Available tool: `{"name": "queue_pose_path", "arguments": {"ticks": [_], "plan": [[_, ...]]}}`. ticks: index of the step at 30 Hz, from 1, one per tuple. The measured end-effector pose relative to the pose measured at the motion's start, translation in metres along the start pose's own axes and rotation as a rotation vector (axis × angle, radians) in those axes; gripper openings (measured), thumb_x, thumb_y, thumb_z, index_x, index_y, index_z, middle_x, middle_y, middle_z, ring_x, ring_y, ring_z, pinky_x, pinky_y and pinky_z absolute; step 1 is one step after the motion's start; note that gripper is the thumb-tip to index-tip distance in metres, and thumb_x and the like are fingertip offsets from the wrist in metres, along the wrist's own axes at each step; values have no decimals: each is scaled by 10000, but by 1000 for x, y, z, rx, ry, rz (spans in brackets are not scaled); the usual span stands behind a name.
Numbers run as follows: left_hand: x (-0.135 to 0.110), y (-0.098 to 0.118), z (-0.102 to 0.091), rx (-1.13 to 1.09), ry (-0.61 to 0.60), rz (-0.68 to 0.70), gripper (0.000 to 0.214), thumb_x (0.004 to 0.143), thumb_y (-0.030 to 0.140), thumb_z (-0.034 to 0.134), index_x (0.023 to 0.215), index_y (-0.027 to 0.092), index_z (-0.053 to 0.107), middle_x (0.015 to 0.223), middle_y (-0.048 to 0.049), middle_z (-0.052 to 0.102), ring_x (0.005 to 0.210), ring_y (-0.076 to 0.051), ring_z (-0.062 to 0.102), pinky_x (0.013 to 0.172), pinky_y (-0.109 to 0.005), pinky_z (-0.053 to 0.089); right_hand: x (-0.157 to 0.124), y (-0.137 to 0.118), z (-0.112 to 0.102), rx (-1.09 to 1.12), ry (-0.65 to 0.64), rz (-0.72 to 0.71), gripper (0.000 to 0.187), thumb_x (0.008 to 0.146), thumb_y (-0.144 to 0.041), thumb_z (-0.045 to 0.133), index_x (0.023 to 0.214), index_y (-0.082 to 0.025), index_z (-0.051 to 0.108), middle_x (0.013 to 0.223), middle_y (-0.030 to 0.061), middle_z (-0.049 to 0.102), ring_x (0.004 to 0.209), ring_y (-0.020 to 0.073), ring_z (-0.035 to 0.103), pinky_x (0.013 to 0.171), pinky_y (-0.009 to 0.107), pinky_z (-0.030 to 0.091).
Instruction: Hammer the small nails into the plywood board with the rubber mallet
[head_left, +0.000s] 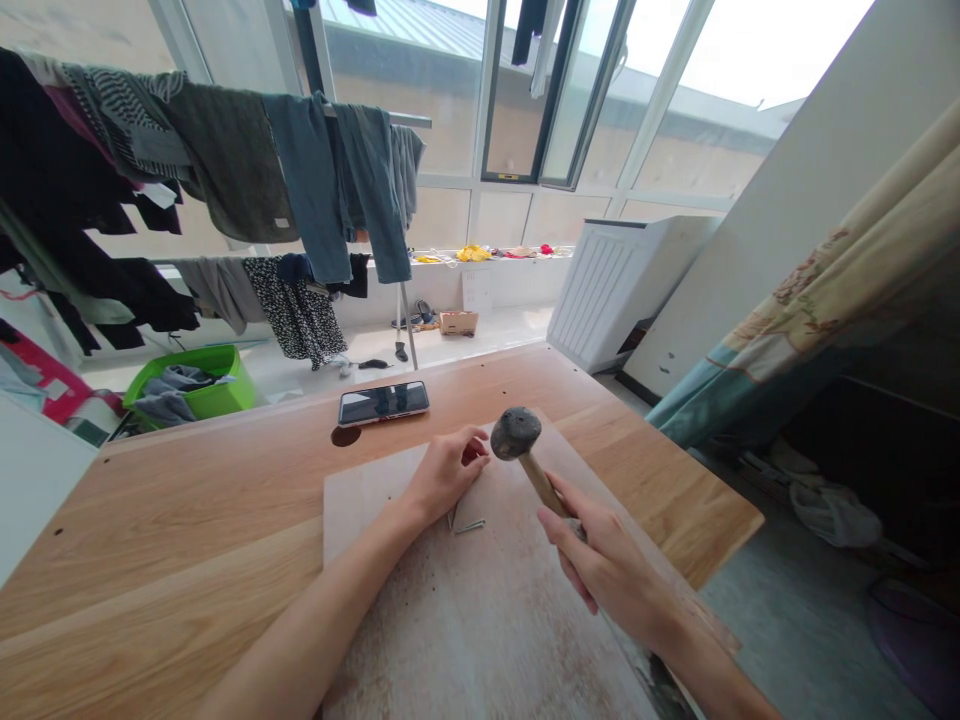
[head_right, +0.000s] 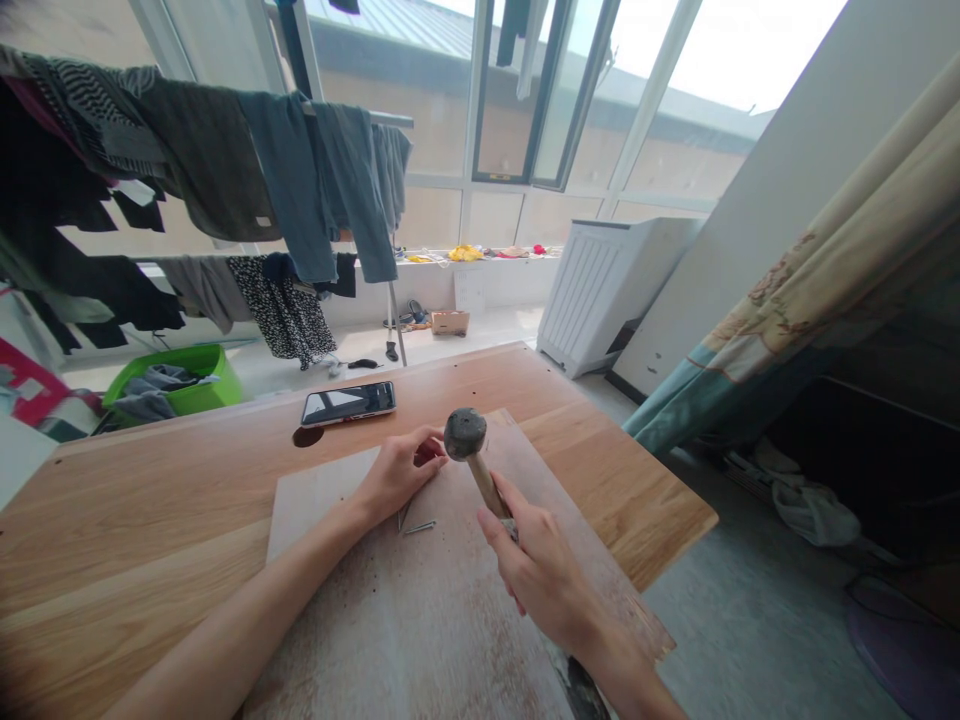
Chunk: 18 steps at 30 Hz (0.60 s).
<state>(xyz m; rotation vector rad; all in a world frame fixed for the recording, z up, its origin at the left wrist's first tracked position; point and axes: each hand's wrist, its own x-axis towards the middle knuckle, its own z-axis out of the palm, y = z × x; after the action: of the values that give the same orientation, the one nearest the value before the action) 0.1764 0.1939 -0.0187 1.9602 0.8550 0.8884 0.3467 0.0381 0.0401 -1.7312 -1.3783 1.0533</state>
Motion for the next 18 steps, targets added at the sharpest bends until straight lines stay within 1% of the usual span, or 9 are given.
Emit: {"name": "queue_pose_path", "arguments": {"ticks": [5,7,10,13,14,16,17,18], "plan": [[1,5,-2,3,-1,-7,342,810,40,622,1111,186,694,835,-6,757,721,-152,697,731,-253,559,3,10,9,-2,-30,-15,591,1007,-451,451,1524,-164,441,457,-124,424,303,86,393,306,161,320],[1,5,-2,11,-1,-7,377,794,15,603,1118,184,693,831,-5,755,720,-150,693,728,-248,554,3,11,10,9,-29,-18,592,1010,-449,453,1526,-159,435,465,-125,425,304,84,391,306,159,324],[1,5,0,15,-5,1,393,783,15,595,1126,184,686,834,-5,750,736,-153,691,735,-248,546,1,9,12,26,-18,-21,601,1011,-448,456,1524,-137,430,469,-127,410,318,88,398,311,161,340],[2,5,-1,14,-20,20,360,794,51,590,1119,180,675,840,-11,739,746,-158,679,728,-250,532,1,7,13,22,-26,-9,607,1002,-452,466,1519,-135,439,504,-116,431,331,89,410,305,165,353],[2,7,-4,36,-22,26,331,802,77,593,1107,177,672,848,-16,732,752,-162,672,723,-254,525,0,7,12,24,-25,-8,612,1001,-457,466,1522,-137,436,515,-114,435,333,87,409,305,165,353],[1,14,-17,146,-39,31,248,809,141,604,1045,172,673,853,-26,707,762,-174,653,707,-265,503,-2,8,11,33,-17,-9,630,1006,-476,456,1533,-133,418,513,-117,425,332,85,393,311,167,344],[-1,20,-25,227,-74,21,206,805,169,608,1000,173,673,838,-24,690,753,-179,641,688,-268,486,-5,9,10,35,-15,-5,646,1008,-488,448,1541,-127,404,499,-121,414,329,86,383,316,170,340],[-3,26,-35,314,-134,0,171,795,191,613,956,177,670,811,-20,672,735,-184,630,662,-269,464,-8,11,9,30,-13,5,663,1007,-500,442,1546,-118,395,481,-123,403,328,89,374,321,174,336]]}}
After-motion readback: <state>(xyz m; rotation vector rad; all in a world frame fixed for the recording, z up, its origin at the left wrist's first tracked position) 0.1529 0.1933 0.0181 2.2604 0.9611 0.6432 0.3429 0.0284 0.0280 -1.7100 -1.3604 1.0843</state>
